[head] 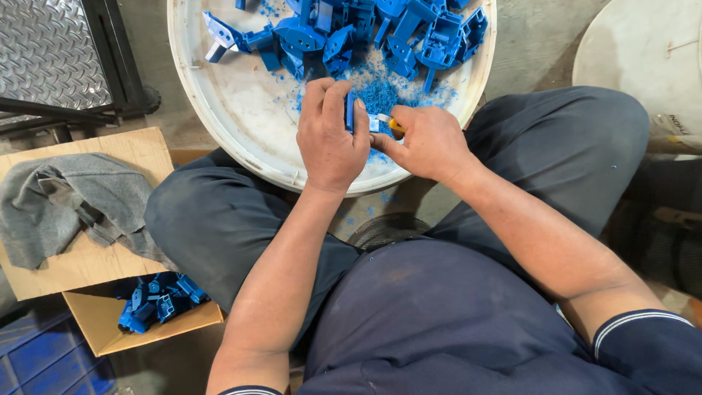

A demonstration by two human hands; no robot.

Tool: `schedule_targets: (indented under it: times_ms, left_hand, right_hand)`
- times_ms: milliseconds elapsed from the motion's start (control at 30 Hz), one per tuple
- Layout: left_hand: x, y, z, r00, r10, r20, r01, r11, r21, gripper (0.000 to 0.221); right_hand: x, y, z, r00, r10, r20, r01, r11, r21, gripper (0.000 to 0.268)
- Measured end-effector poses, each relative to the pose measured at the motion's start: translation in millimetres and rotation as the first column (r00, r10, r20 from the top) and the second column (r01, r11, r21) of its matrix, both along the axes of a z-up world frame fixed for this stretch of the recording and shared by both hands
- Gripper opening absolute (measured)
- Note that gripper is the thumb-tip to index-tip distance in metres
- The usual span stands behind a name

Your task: The person scrapes excess material from blue plastic components using a small yellow tool over a large white bucket.

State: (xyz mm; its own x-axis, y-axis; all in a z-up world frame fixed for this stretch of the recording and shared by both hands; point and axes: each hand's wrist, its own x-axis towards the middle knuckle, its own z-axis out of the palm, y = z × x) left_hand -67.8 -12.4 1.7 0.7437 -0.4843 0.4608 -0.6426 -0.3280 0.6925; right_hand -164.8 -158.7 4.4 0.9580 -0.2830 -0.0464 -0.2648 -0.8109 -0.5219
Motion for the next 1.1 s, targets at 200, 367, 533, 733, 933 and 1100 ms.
schedule_targets:
  times_ms: [200, 367, 533, 733, 933, 1100]
  left_hand:
    - [-0.9, 1.4, -1.8, 1.0, 0.003, 0.012, -0.003, 1.0, 0.016, 0.025]
    - [4.2, -1.3, -23.0, 0.999, 0.031, 0.023, -0.031, 0.999, 0.02, 0.025]
    - [5.8, -2.5, -17.8, 0.977, 0.152, -0.148, -0.15, 0.988, 0.025, 0.031]
    - [11.7, -6.1, -55.8, 0.803, 0.102, -0.587, 0.025, 0.979, 0.204, 0.033]
    - [10.4, -19.2, -121.8, 0.373, -0.149, -0.916, 0.04, 0.989, -0.144, 0.023]
    - [37.3, -30.1, -147.1, 0.739, -0.194, -0.646, 0.116, 0.98, -0.162, 0.027]
  right_hand:
    - [-0.7, 3.3, 1.3, 1.0, -0.011, -0.028, 0.011, 1.0, 0.001, 0.054]
    - [-3.0, 5.0, -14.9, 0.993, 0.016, -0.118, -0.023, 0.998, -0.062, 0.046]
    - [-5.1, 7.3, -7.7, 0.994, 0.087, -0.066, -0.09, 0.995, -0.05, 0.048]
    - [-5.5, 6.7, -5.4, 0.939, 0.059, 0.339, -0.116, 0.981, 0.152, 0.037]
    - [-3.9, 2.7, -14.9, 0.929, 0.045, 0.368, -0.13, 0.969, 0.211, 0.026]
    - [-14.4, -13.7, -34.7, 0.88, 0.139, 0.454, -0.221, 0.967, 0.131, 0.01]
